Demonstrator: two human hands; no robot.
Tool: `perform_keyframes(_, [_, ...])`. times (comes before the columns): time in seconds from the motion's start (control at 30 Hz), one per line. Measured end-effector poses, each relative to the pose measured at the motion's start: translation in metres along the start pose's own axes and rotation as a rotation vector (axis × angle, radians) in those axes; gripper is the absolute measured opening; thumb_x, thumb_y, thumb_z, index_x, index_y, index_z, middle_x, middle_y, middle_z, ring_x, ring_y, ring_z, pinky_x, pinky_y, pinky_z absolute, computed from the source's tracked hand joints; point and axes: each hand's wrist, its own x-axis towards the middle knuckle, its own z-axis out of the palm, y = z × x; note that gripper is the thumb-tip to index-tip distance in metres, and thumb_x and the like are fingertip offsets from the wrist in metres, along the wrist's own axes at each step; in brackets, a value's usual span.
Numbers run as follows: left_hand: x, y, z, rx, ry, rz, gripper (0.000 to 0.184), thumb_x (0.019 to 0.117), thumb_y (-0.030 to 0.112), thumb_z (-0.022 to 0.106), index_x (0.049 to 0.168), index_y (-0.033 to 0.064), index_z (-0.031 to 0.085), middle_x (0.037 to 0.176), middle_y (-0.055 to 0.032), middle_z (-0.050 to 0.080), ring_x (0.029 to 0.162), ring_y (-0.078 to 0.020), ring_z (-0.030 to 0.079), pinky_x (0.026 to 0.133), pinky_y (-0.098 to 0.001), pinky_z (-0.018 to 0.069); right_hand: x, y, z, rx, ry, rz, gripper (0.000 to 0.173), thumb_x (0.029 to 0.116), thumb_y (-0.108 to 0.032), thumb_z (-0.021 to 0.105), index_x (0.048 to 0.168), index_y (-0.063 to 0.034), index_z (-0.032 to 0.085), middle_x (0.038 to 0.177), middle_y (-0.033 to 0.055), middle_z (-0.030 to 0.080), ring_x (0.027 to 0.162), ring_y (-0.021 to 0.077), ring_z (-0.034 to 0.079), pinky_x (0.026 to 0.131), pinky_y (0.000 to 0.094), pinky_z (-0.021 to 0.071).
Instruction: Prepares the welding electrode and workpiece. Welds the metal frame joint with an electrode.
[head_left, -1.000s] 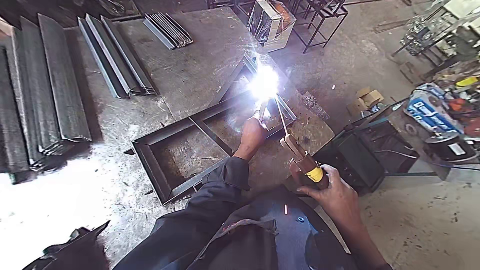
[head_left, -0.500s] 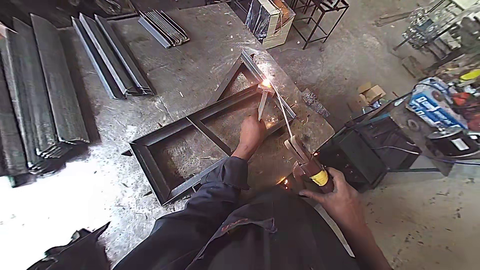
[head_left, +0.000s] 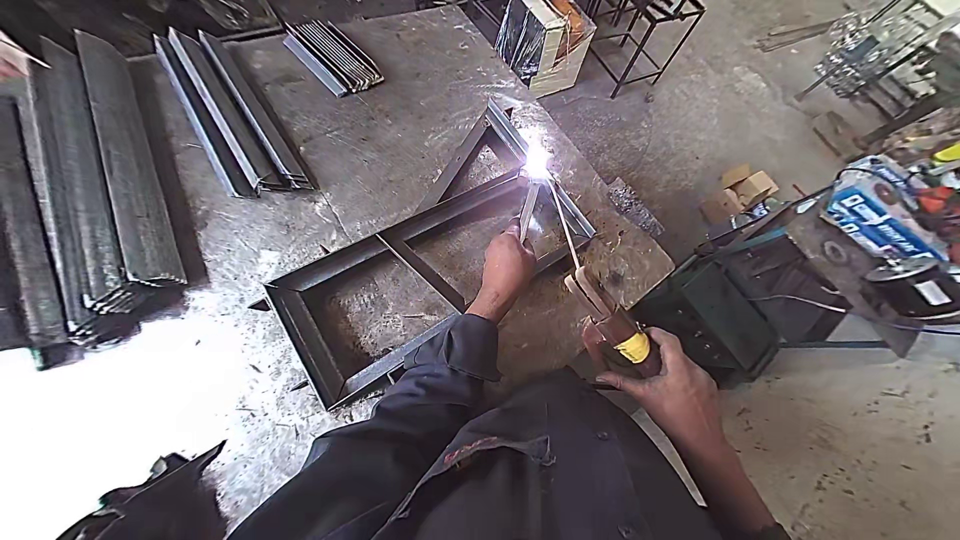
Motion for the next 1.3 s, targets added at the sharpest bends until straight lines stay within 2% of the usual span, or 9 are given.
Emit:
perform_keyframes(0.27, [0.004,-0.001,0.0,0.02,-0.004,0.014,0.028,0.1029,0.018,0.054,0.126,0.005,0.064,0.103,-0.0205,0.072,0.1,-0.0377,0.071,0.088,-0.0588,0.0552,0.0,0.002,0.001,-0.015,0.0,0.003,0.101,0.0601,-0.082,0.073,0.124,-0.0046,0.065,0.089,0.016,0.074,0.072,0.0357,0.072,0.055,0.0553,0.0557])
perform_keyframes(0.43, [-0.01,-0.006,0.002,-0.025,0.003,0.02,0.02,0.1017,0.019,0.059,0.117,0.0062,0.064,0.091,-0.0208,0.069,0.081,-0.0384,0.069,0.069,-0.0601,0.0556,0.001,0.001,-0.001,-0.008,-0.004,0.009,0.099,0.061,-0.082,0.073,0.123,-0.0051,0.066,0.089,0.0155,0.074,0.072,0.0346,0.072,0.056,0.0549,0.0558])
perform_keyframes(0.67, [-0.005,0.007,-0.006,0.037,-0.017,0.017,0.028,0.1012,0.015,0.056,0.122,-0.001,0.066,0.109,-0.0238,0.071,0.107,-0.0396,0.069,0.093,-0.0581,0.0532,0.0,0.0,-0.002,-0.035,-0.025,0.036,0.1,0.0608,-0.08,0.074,0.125,-0.0036,0.064,0.084,0.0178,0.074,0.066,0.0387,0.071,0.052,0.0585,0.0539])
perform_keyframes(0.73, [-0.018,0.022,-0.02,0.014,-0.119,-0.064,0.026,0.1045,0.015,0.054,0.118,-0.006,0.064,0.108,-0.0286,0.068,0.103,-0.0431,0.067,0.09,-0.0606,0.0515,0.0,0.0,-0.003,-0.024,-0.035,0.041,0.1,0.0623,-0.081,0.073,0.125,-0.0038,0.064,0.083,0.0177,0.073,0.067,0.0389,0.071,0.053,0.0586,0.0534])
perform_keyframes(0.8, [-0.017,0.011,-0.009,0.03,-0.037,-0.02,0.021,0.1027,0.018,0.056,0.11,0.0005,0.063,0.091,-0.0231,0.067,0.083,-0.0394,0.068,0.072,-0.0582,0.0543,0.0,0.001,-0.004,0.005,-0.021,0.029,0.098,0.0627,-0.079,0.074,0.125,-0.0031,0.064,0.088,0.0171,0.074,0.072,0.0372,0.072,0.056,0.0571,0.0551])
perform_keyframes(0.93, [0.0,-0.002,0.001,-0.013,0.015,0.012,0.03,0.1031,0.015,0.054,0.13,0.0047,0.062,0.097,-0.0238,0.07,0.09,-0.0419,0.071,0.077,-0.0618,0.0564,-0.006,0.009,-0.009,0.217,0.076,0.044,0.102,0.0601,-0.075,0.081,0.125,-0.0002,0.061,0.101,0.0152,0.074,0.086,0.025,0.073,0.069,0.0456,0.0604])
perform_keyframes(1.07, [0.002,0.004,0.002,0.018,0.024,-0.028,0.032,0.1045,0.017,0.052,0.132,0.0065,0.063,0.101,-0.0234,0.071,0.094,-0.0412,0.071,0.081,-0.062,0.0557,-0.011,0.032,-0.016,0.565,0.112,0.062,0.071,0.0817,-0.048,0.083,0.126,-0.0001,0.055,0.107,0.0061,0.07,0.096,0.0036,0.068,0.084,0.0219,0.0591])
perform_keyframes(1.2, [0.004,0.006,0.007,0.061,0.07,-0.061,0.033,0.1046,0.02,0.055,0.135,0.01,0.064,0.102,-0.0222,0.072,0.095,-0.0408,0.071,0.082,-0.0636,0.0547,-0.009,0.051,-0.022,0.703,0.09,0.095,0.064,0.0889,-0.052,0.075,0.125,-0.0022,0.056,0.104,0.0011,0.069,0.088,0.0026,0.068,0.075,0.0209,0.0597])
perform_keyframes(1.3, [0.004,0.01,0.011,0.114,0.116,-0.09,0.032,0.1047,0.023,0.057,0.133,0.0107,0.066,0.1,-0.0204,0.073,0.093,-0.0401,0.071,0.082,-0.0638,0.0545,0.002,0.071,-0.028,0.828,0.041,0.099,0.079,0.0894,-0.049,0.076,0.145,-0.0052,0.041,0.128,0.0046,0.064,0.101,0.0086,0.068,0.082,0.0252,0.0615])
